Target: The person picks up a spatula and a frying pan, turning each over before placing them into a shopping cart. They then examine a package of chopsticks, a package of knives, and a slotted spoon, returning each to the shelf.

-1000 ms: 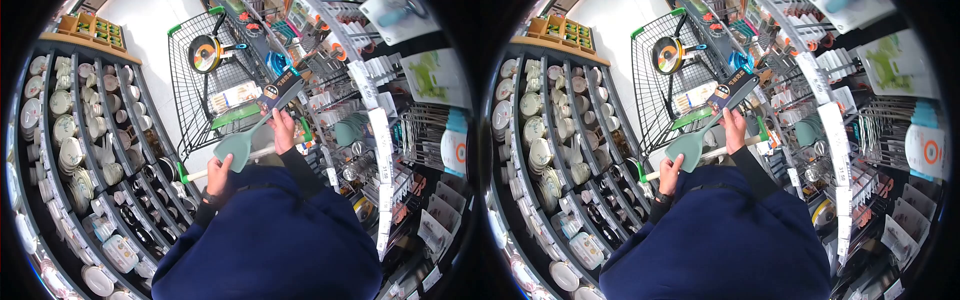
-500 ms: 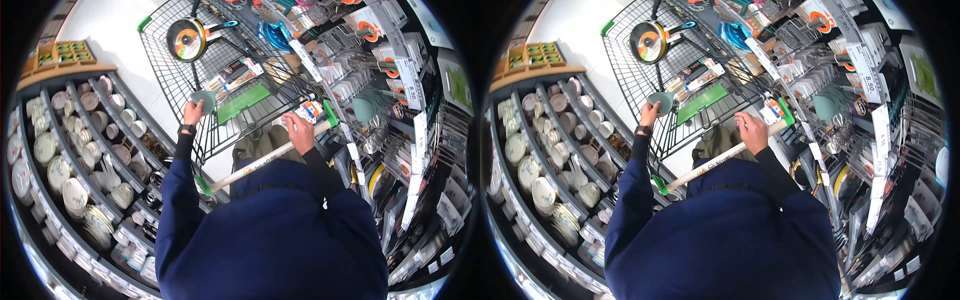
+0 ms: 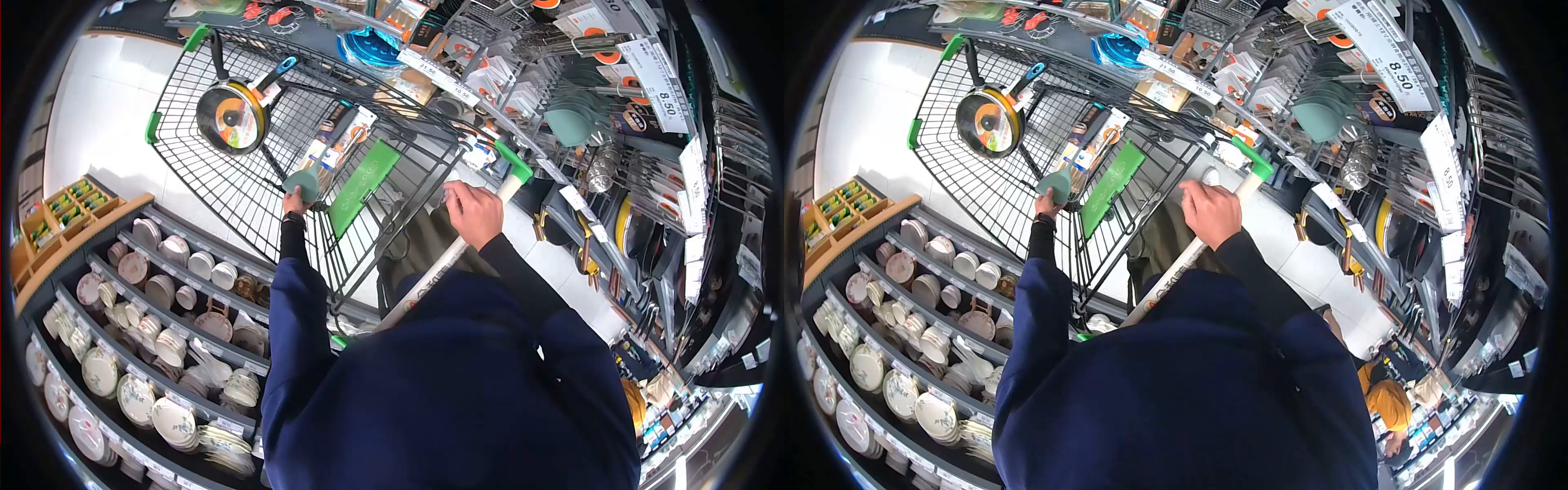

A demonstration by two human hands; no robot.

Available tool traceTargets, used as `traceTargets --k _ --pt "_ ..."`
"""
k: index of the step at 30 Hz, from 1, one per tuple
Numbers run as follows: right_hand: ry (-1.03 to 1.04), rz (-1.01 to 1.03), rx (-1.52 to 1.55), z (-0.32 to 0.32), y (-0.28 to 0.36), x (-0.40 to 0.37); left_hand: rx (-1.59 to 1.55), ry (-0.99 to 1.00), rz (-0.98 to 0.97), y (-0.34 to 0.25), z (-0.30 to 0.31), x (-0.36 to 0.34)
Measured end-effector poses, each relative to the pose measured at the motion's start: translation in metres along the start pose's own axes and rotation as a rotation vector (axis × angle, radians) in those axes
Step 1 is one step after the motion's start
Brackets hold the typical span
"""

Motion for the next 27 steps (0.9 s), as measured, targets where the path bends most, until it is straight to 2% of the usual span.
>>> traceTargets --k 7,8,9,11,15,17,18,19,21,23,25,27 --pt "0.022 -0.011 -0.012 -0.001 0.002 0.003 0.157 -0.079 -0.132 -0.020 0.008 0.036" --pt "0.022 -0.008 -0.022 -0.001 0.003 0.004 0.172 -0.046 -0.136 -0.025 0.006 0.040" --pt "0.028 -0.008 -0.023 -0.001 0.004 0.004 0.251 -0.090 -0.091 -0.025 0.007 0.051" --pt "0.044 -0.024 -0.037 -0.002 0.004 0.004 0.305 -0.166 -0.133 -0.035 0.004 0.046" --pt "0.044 -0.027 -0.029 -0.002 0.003 0.006 0.318 -0.171 -0.100 -0.025 0.020 0.081" --pt "0.047 -0.022 -0.038 -0.002 0.003 0.004 0.292 -0.303 -0.077 -0.033 0.017 0.066" --pt "0.045 -0.027 -0.036 -0.002 0.003 0.003 0.535 -0.225 -0.217 -0.009 0.043 0.120" --pt "0.043 -0.026 -0.039 -0.002 0.002 0.003 0.539 -0.224 -0.221 -0.023 0.032 0.099" --pt "0.035 -0.021 -0.039 -0.002 0.002 0.002 0.623 -0.425 -0.257 -0.049 0.012 0.046" --pt "0.070 -0.029 -0.023 -0.004 -0.001 0.000 0.722 -0.366 -0.314 -0.048 0.009 0.040" --pt "0.053 0.041 -0.033 -0.003 -0.002 -0.002 0.479 -0.342 -0.481 -0.051 -0.011 0.014" --pt "0.050 0.033 -0.054 0.001 -0.001 -0.004 0.445 -0.133 -0.453 -0.058 -0.035 -0.016"
Point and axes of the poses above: each hand's wrist, its own x-axis towards the middle knuckle, its own z-axis out of the back of the hand, y = z × x, the point moved 4 cm from there along x, towards the middle knuckle, and after that the axes turned 6 degrees about -z, right-handed, at the moved point
